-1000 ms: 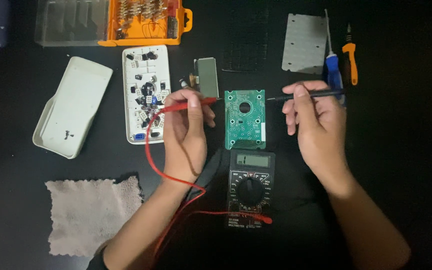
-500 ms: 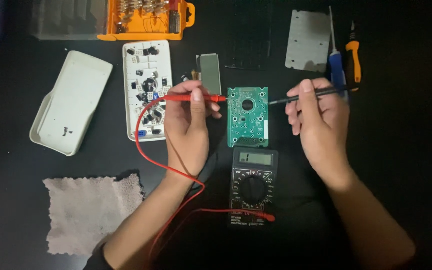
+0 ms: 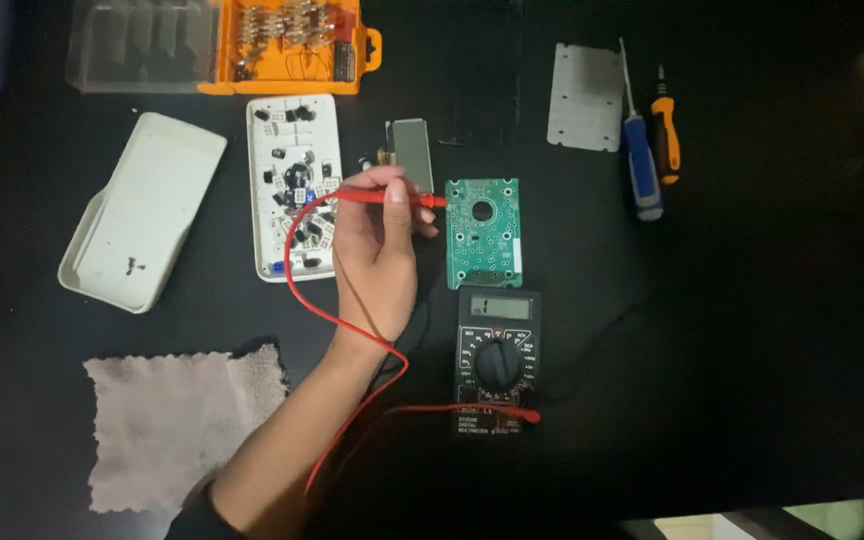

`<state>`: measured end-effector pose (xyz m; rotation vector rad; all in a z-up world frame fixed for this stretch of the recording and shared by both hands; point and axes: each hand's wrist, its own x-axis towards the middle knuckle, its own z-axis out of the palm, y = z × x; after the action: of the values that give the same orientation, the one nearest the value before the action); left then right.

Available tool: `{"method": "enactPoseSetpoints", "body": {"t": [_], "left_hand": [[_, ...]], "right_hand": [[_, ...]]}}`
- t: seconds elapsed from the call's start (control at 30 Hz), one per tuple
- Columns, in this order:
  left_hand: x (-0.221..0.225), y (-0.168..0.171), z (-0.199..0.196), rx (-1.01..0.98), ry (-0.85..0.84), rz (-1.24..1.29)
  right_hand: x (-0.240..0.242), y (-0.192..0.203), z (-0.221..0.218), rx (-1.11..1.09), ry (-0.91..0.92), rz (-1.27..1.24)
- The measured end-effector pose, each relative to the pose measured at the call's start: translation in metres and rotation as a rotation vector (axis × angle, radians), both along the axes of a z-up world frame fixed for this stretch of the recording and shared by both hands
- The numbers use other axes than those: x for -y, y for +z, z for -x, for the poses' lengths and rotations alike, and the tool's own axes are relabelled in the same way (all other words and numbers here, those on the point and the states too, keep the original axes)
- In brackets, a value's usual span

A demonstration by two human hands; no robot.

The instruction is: Testing various points on a circuit board using a digital multimeter to diagnose issues.

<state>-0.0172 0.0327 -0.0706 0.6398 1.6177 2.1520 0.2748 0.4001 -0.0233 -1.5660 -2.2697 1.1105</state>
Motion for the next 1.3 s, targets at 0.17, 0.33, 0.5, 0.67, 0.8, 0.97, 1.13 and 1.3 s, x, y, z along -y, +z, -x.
{"method": "enactPoseSetpoints", "body": {"t": [0.17,0.33,0.5,0.67,0.8,0.97,1.13,1.3], "left_hand": [[0.002,0.004,0.000,0.002,0.006,0.006],[0.000,-0.007,0.002,-0.004,0.029,-0.012],[0.004,0.007,0.001,0.017,0.032,0.067],[0.001,-0.003,0.003,-0.091,0.073,0.075],[0.000,-0.002,0.002,-0.075,0.076,0.071],[0.001,-0.003,0.004,-0.089,0.072,0.094],[0.001,0.000,0.001,-0.101,0.071,0.115],[0.001,0.002,0.000,-0.126,0.074,0.123]], "right_hand": [[0.124,0.009,0.086,-0.228,-0.067,-0.089],[0.193,-0.005,0.139,-0.507,-0.069,0.125],[0.203,-0.008,0.149,-0.577,0.164,0.154],[0.193,-0.046,0.145,-0.753,0.158,0.281],[0.201,-0.040,0.148,-0.689,0.199,0.212],[0.206,-0.029,0.152,-0.684,0.210,0.108],[0.209,-0.033,0.153,-0.659,0.213,0.028],[0.216,-0.027,0.156,-0.646,0.220,-0.026]]}}
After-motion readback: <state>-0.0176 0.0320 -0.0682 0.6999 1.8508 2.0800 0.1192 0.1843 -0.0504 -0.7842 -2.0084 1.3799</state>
